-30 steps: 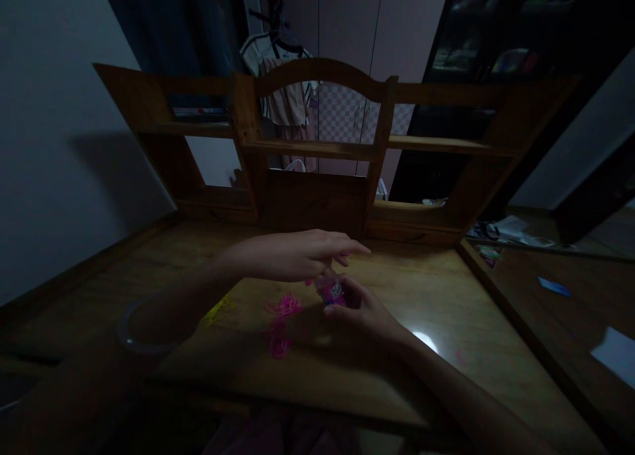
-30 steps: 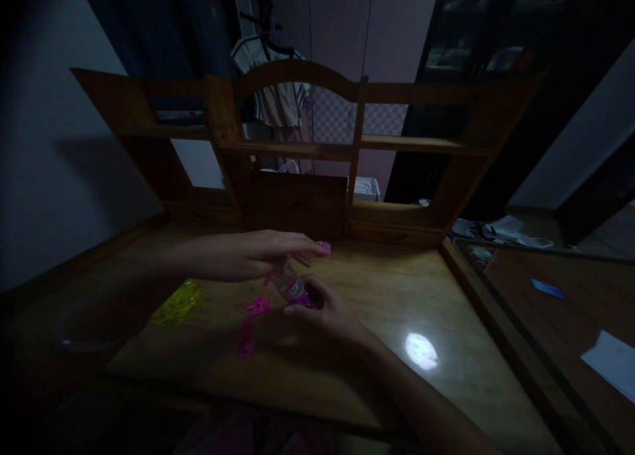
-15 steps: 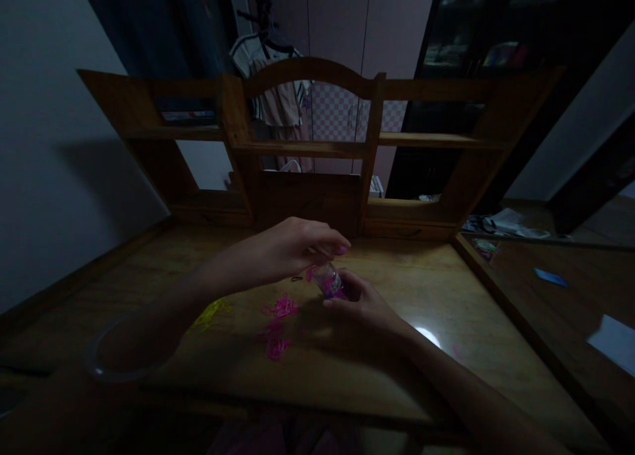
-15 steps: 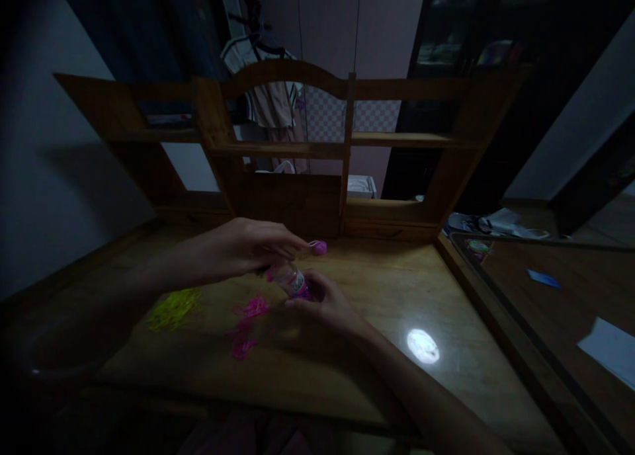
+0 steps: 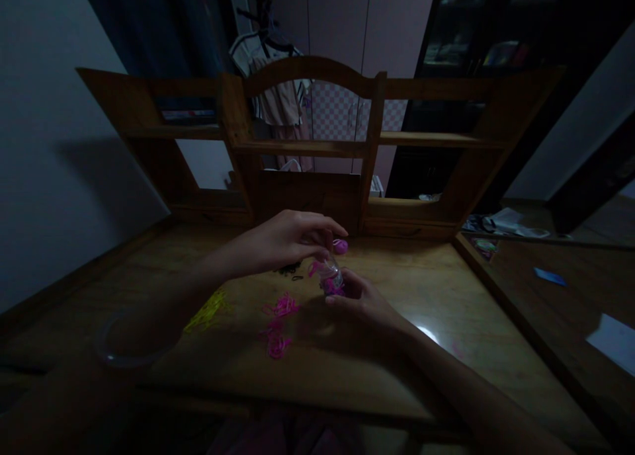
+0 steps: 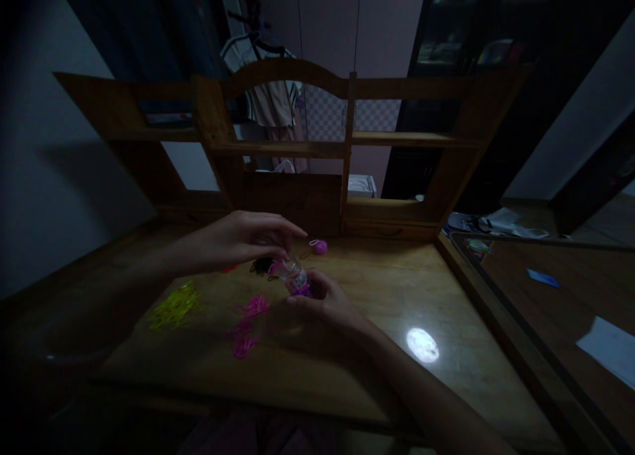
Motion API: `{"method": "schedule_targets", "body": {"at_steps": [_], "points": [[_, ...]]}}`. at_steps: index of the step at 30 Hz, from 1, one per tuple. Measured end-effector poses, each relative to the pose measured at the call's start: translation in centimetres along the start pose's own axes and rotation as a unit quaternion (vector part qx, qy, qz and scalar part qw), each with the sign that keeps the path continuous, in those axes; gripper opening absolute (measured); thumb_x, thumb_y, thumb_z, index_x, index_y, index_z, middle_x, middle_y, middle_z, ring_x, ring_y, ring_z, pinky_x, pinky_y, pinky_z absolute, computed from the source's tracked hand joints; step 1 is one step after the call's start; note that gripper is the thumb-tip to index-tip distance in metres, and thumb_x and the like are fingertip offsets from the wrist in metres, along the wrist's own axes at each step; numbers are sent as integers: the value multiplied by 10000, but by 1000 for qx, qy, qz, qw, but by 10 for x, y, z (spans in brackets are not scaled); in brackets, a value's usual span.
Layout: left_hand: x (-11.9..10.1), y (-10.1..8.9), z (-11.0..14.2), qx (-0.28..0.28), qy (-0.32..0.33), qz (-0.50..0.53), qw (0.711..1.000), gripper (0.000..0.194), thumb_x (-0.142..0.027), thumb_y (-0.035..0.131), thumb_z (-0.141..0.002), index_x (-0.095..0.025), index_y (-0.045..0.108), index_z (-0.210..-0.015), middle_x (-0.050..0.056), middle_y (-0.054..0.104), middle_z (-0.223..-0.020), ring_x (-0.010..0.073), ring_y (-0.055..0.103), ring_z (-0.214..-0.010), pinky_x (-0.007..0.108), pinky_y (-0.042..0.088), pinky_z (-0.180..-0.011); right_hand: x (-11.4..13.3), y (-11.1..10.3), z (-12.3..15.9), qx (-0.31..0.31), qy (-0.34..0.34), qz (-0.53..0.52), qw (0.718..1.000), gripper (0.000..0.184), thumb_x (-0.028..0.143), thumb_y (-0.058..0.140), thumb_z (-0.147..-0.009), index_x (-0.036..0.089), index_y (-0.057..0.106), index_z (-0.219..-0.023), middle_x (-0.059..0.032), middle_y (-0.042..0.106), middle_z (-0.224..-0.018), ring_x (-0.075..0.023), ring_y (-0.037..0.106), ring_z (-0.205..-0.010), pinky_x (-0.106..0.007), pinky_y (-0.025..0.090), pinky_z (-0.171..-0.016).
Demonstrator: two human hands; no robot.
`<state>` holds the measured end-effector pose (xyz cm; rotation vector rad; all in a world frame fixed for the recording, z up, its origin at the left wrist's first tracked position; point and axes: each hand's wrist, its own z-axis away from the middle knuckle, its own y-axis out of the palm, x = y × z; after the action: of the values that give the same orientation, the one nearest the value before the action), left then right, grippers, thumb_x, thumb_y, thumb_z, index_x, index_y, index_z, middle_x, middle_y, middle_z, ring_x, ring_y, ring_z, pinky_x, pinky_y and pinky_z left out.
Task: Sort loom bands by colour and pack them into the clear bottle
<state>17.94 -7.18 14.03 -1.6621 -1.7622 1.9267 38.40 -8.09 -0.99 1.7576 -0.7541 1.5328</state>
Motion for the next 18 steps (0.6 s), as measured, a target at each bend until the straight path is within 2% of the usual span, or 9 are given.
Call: {"method": "schedule_targets", "body": {"at_steps": [6,11,15,18], "points": [[0,1,-3,-19,33,-80,996,300,-235,619,-876,-183,661,-1168,61,674,-1005,142,654,-846,253,514,-756,-1,-1,0,2,-4,-13,1000,451,327,771,-754,220,584,-1151,-36,621,-1101,-185,588,-987,-334,474,-882],[2,-5,5,-48,39,-141,988,273,-315,613,-892,-206,673,-1135,54,646,-1016,158,623,-905,264,479,-793,-1,-2,-1,-7,-5,-29,1000,474,328,784,-741,221,596,-1162,-43,619,-1126,-193,582,-998,-336,466,-883],[14,-6,15,-1,33,-147,989,329,-400,705,-815,-220,680,-1089,49,629,-1031,165,607,-909,258,471,-778,-1,-2,-1,-10,-4,-33,999,476,319,789,-735,233,606,-1166,-41,620,-1117,-188,581,-979,-337,459,-882],[21,-2,19,26,23,-140,990,259,-364,673,-849,-212,681,-1058,44,626,-1007,145,608,-866,234,465,-739,0,-1,-1,-6,2,-27,1000,459,328,789,-729,231,614,-1143,-41,624,-1108,-191,581,-973,-338,462,-871]]}}
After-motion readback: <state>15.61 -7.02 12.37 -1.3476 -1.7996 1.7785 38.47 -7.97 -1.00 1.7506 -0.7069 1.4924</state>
